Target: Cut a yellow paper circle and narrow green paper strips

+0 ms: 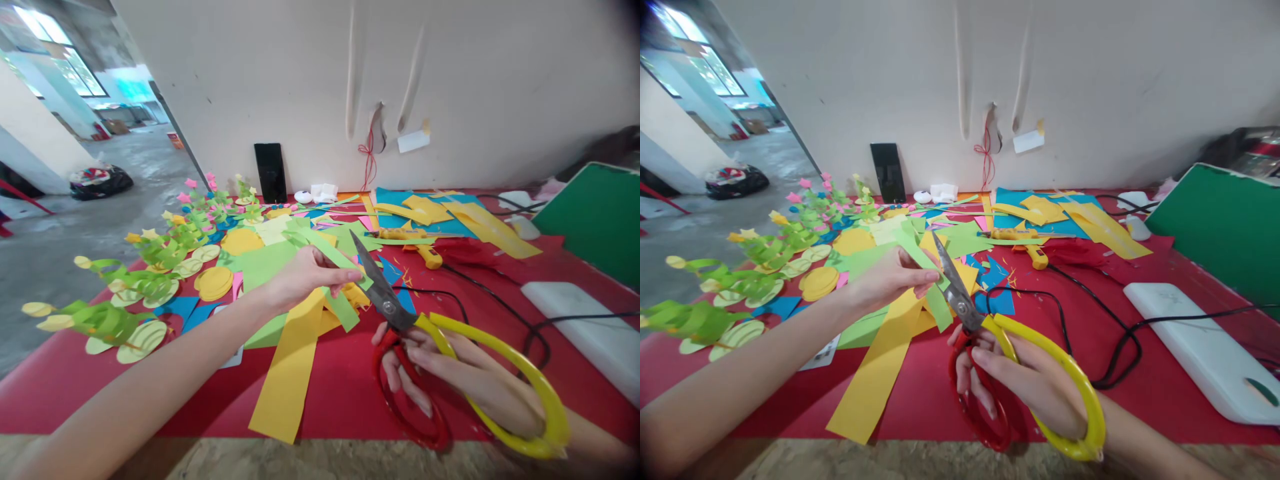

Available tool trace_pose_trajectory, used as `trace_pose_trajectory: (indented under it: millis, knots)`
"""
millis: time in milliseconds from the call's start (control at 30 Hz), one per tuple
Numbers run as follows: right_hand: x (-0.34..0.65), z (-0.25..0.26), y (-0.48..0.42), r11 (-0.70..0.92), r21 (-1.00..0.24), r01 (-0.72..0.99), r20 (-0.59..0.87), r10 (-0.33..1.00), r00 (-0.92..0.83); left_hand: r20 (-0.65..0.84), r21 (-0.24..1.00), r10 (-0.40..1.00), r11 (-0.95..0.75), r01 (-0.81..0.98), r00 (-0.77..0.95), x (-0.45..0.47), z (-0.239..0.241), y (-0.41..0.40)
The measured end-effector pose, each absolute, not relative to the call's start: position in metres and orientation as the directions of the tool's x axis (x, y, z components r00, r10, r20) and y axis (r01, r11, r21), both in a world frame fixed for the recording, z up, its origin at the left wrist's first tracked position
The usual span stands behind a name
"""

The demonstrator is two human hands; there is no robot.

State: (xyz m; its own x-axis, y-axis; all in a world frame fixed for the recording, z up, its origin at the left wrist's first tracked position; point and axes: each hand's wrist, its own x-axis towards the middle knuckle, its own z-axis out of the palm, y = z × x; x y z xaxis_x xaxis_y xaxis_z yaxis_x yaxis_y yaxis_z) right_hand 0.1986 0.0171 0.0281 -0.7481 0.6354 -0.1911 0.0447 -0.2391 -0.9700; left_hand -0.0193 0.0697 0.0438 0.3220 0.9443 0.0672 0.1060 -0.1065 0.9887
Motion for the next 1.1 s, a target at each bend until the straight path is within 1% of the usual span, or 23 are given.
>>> trace_pose_trajectory:
  millis: [100,233,367,467,567,667,733,833,900,933,967,1000,1033,1067,1100]
  knots:
    - [0.199,0.026,0.016,-0.255,-0.965,0.055,-0.212,0.646,-0.733,0.063,0.989,0.944,-0.102,0.106,0.324,-0.019,0.043,0.070]
    - [0.198,0.022,0.017,-0.229,-0.964,0.136,-0.258,0.671,-0.695,0.050,0.988,0.951,-0.092,0.126,0.304,-0.019,0.043,0.071]
    - [0.200,0.019,0.017,-0.207,-0.961,0.183,-0.275,0.674,-0.686,0.032,0.988,0.959,-0.073,0.137,0.283,-0.019,0.043,0.071]
    - [0.201,0.020,0.018,-0.203,-0.967,0.155,-0.251,0.638,-0.728,0.029,0.993,0.960,-0.060,0.104,0.277,-0.018,0.043,0.071]
    - [0.202,0.025,0.021,-0.226,-0.969,0.102,-0.215,0.558,-0.802,0.047,0.998,0.966,-0.053,0.017,0.254,-0.018,0.040,0.074]
    - [0.206,0.032,0.026,-0.211,-0.965,0.155,-0.242,0.488,-0.839,0.090,0.989,0.981,-0.068,-0.131,0.172,-0.023,0.041,0.080]
    - [0.213,0.036,0.030,-0.207,-0.956,0.206,-0.283,0.472,-0.835,0.133,0.965,0.987,-0.109,-0.239,0.089,-0.030,0.045,0.086]
    - [0.228,0.040,0.042,-0.161,-0.949,0.270,-0.314,0.525,-0.791,0.202,0.909,0.978,-0.210,-0.360,-0.061,-0.042,0.053,0.094]
    - [0.237,0.040,0.054,-0.045,-0.942,0.332,-0.285,0.628,-0.725,0.231,0.874,0.962,-0.271,-0.402,-0.145,-0.048,0.058,0.096]
    - [0.240,0.039,0.060,0.058,-0.918,0.393,-0.244,0.699,-0.672,0.239,0.863,0.956,-0.288,-0.415,-0.169,-0.049,0.059,0.096]
    - [0.242,0.037,0.067,0.175,-0.859,0.481,-0.179,0.778,-0.602,0.241,0.857,0.954,-0.295,-0.423,-0.177,-0.048,0.060,0.095]
    - [0.242,0.034,0.073,0.287,-0.756,0.588,-0.089,0.845,-0.528,0.239,0.856,0.956,-0.290,-0.428,-0.171,-0.046,0.061,0.093]
    - [0.241,0.031,0.078,0.367,-0.626,0.688,0.008,0.885,-0.466,0.234,0.859,0.960,-0.279,-0.430,-0.156,-0.043,0.061,0.090]
    - [0.239,0.026,0.083,0.410,-0.498,0.764,0.089,0.901,-0.425,0.226,0.865,0.965,-0.262,-0.428,-0.133,-0.039,0.061,0.087]
    - [0.237,0.022,0.086,0.428,-0.399,0.811,0.139,0.903,-0.408,0.218,0.873,0.970,-0.243,-0.422,-0.108,-0.034,0.061,0.084]
